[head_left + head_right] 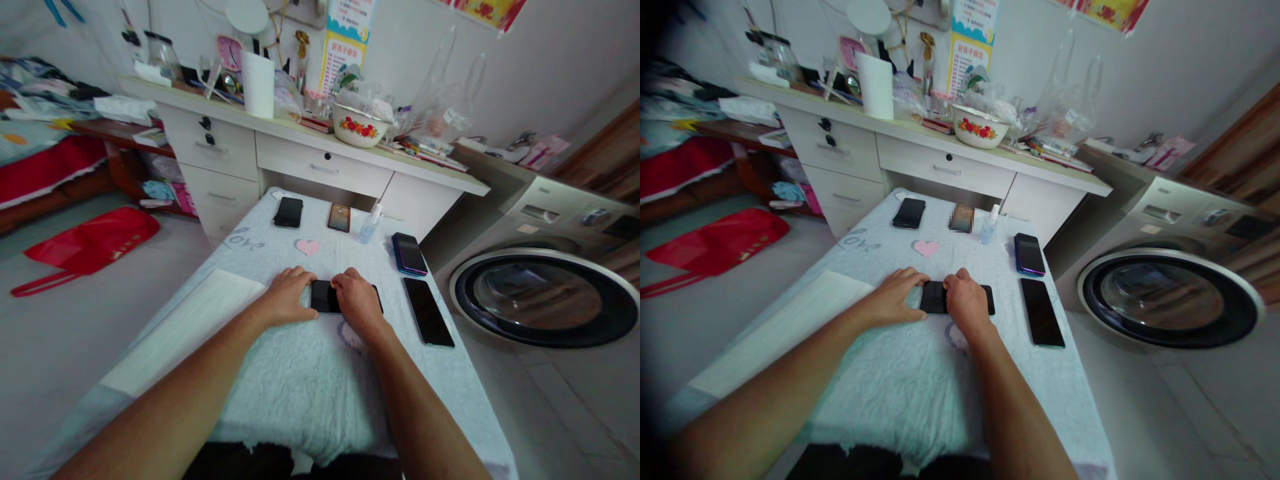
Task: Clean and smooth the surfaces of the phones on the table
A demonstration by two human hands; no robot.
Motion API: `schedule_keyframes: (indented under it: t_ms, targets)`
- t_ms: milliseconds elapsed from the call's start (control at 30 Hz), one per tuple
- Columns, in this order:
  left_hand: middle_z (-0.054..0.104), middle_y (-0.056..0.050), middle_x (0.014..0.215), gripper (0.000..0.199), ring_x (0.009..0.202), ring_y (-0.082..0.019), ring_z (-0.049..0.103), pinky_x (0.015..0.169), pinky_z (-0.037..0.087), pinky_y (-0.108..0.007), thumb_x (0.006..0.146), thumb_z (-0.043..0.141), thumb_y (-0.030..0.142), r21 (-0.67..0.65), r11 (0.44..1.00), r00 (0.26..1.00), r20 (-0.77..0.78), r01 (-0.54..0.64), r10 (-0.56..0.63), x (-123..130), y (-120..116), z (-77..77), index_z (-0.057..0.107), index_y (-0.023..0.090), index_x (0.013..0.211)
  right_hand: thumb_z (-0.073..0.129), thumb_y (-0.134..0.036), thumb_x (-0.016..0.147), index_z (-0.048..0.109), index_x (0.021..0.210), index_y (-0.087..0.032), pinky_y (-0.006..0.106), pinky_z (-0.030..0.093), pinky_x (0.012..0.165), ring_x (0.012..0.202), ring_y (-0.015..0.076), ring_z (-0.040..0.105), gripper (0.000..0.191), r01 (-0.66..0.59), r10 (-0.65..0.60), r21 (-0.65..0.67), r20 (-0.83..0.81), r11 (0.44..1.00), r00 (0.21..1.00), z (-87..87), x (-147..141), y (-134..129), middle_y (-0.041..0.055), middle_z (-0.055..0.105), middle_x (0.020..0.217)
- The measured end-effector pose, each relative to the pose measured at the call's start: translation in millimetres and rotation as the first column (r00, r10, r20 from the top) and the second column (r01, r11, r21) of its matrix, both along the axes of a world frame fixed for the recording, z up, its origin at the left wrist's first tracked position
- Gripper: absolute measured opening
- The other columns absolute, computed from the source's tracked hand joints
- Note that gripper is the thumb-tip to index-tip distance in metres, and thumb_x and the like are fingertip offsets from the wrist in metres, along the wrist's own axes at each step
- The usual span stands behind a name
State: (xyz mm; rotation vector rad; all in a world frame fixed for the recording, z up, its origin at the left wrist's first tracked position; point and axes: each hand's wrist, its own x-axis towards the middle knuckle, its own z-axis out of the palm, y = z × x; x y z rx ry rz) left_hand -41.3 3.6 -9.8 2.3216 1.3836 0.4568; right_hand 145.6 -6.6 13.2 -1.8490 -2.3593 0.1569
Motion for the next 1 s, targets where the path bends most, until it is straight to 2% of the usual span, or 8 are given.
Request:
schedule_keyframes:
  t_ms: [767, 1000]
  targets:
    - [0.056, -0.007, 0.11, 0.06, 0.107, -0.028, 0.051, 0.091, 0.042, -0.038, 0.06, 0.072, 0.039, -0.014, 1.0, 1.0, -0.008, -0.003, 0.003, 0.3, -0.9, 2.6, 0.055, 0.022, 0.115, 0.042, -0.019, 0.093, 0.066, 0.1, -0.023, 0.024, 0.038, 0.075, 0.083, 0.0135, 0.059, 0.025, -0.004, 0.006, 0.031, -0.048, 1.0, 0.999, -3.7, 1.4, 1.8, 0.004, 0.059, 0.101]
    - [0.056, -0.007, 0.111, 0.062, 0.107, -0.028, 0.05, 0.091, 0.041, -0.038, 0.06, 0.072, 0.042, -0.001, 1.0, 1.0, -0.019, -0.003, 0.002, -0.4, 1.0, -2.2, 0.054, 0.021, 0.116, 0.043, -0.018, 0.093, 0.067, 0.1, -0.022, 0.023, 0.038, 0.074, 0.083, 0.0132, 0.059, 0.026, -0.004, 0.006, 0.029, -0.064, 1.0, 0.998, -2.0, 0.4, 1.4, 0.0042, 0.059, 0.101]
